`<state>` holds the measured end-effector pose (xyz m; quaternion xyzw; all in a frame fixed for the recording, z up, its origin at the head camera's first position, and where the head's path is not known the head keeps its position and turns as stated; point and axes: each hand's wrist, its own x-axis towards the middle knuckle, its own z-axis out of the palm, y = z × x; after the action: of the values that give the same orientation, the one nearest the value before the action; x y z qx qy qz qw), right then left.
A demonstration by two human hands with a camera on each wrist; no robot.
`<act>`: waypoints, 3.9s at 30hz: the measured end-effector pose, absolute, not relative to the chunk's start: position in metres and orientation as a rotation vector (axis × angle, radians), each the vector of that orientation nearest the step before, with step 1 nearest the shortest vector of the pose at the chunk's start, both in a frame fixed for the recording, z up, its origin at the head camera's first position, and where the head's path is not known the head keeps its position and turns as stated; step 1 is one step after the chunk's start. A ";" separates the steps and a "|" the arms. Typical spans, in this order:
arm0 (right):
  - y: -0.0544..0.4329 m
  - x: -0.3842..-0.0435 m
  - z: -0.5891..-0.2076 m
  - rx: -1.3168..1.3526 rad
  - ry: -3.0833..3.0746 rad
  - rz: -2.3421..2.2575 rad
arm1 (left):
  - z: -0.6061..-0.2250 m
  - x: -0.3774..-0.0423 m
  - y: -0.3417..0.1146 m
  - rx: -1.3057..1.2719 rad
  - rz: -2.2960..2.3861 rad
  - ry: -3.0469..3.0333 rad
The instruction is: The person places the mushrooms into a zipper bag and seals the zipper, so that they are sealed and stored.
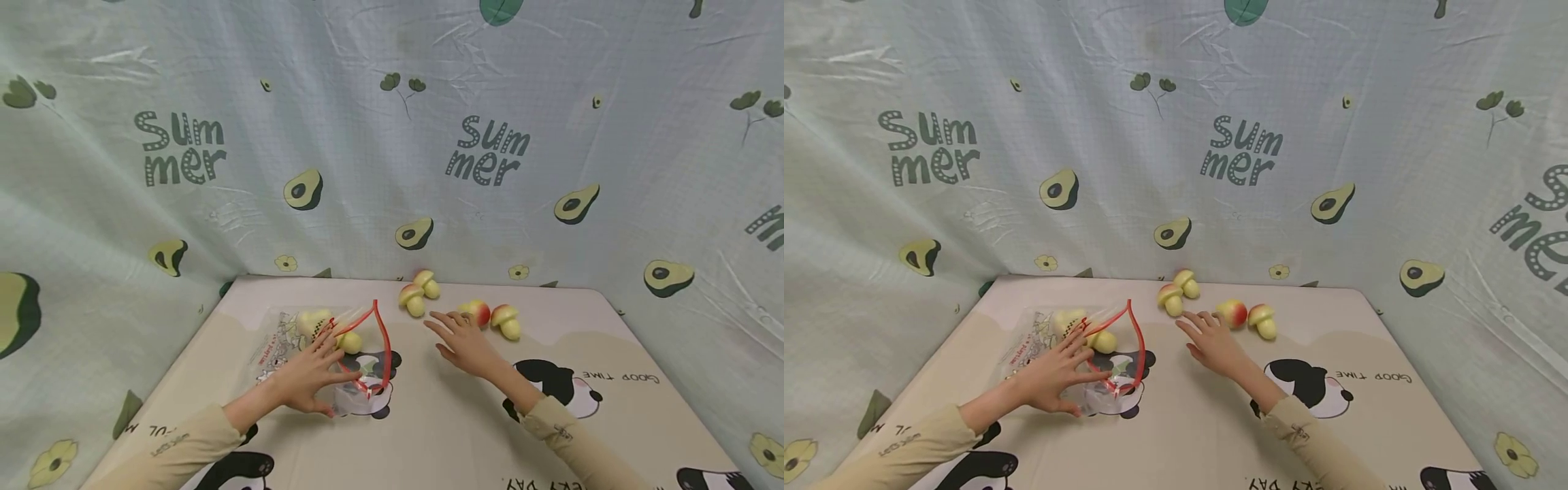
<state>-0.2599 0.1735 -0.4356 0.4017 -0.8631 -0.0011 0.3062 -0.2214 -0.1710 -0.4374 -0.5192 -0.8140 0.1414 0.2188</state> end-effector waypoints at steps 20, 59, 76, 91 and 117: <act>0.264 -0.285 -0.441 0.434 -2.577 0.108 | -0.440 -0.222 -0.167 -1.447 0.407 -2.191; 0.287 -0.320 -0.461 0.213 -2.890 0.057 | -0.437 -0.220 -0.164 -1.444 0.484 -2.211; 0.287 -0.320 -0.462 0.285 -2.861 0.037 | -0.440 -0.219 -0.164 -1.445 0.449 -2.185; 0.287 -0.315 -0.457 0.355 -2.836 0.059 | -0.440 -0.218 -0.164 -1.447 0.476 -2.169; 0.267 -0.288 -0.448 0.417 -2.645 0.172 | -0.440 -0.217 -0.163 -1.544 0.466 -2.245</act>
<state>-0.2879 0.2668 -0.4481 0.1513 -0.9599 0.0624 0.2274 -0.2167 -0.1629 -0.4404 -0.5487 -0.7978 0.1656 0.1872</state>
